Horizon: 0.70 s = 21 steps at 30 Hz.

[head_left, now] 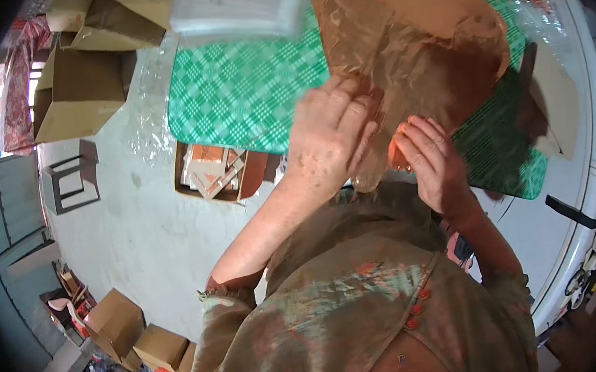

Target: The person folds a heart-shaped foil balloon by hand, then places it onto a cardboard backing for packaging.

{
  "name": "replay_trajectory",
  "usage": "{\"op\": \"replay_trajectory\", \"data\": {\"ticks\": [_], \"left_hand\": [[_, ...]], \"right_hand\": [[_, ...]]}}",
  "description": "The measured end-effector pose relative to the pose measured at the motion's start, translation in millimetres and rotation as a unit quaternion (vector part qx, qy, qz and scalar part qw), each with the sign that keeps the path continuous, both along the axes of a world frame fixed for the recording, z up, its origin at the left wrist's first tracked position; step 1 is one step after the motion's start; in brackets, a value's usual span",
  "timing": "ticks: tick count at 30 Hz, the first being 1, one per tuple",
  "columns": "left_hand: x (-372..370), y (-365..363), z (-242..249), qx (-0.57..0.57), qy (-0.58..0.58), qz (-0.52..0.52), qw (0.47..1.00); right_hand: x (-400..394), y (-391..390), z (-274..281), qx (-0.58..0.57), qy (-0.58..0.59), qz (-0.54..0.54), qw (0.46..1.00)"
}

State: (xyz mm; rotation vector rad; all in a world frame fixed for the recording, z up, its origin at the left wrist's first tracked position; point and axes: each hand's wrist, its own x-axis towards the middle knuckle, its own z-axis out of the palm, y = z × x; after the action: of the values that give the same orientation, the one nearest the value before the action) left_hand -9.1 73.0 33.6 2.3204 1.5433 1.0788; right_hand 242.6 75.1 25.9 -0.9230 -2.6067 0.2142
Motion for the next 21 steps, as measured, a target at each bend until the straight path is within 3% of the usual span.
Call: {"op": "replay_trajectory", "data": {"ticks": [5, 16, 21], "left_hand": [[22.5, 35.6, -7.9, -0.006, 0.058, -0.085, 0.995], [31.9, 46.4, -27.1, -0.050, 0.181, -0.071, 0.980], [30.9, 47.0, -22.4, -0.070, 0.199, -0.082, 0.974]], "right_hand": [[0.7, -0.2, 1.0, 0.000, -0.003, -0.002, 1.000], [1.3, 3.1, 1.6, 0.009, 0.048, -0.002, 0.999], [-5.9, 52.8, 17.8, 0.097, 0.069, -0.022, 0.993]]}}
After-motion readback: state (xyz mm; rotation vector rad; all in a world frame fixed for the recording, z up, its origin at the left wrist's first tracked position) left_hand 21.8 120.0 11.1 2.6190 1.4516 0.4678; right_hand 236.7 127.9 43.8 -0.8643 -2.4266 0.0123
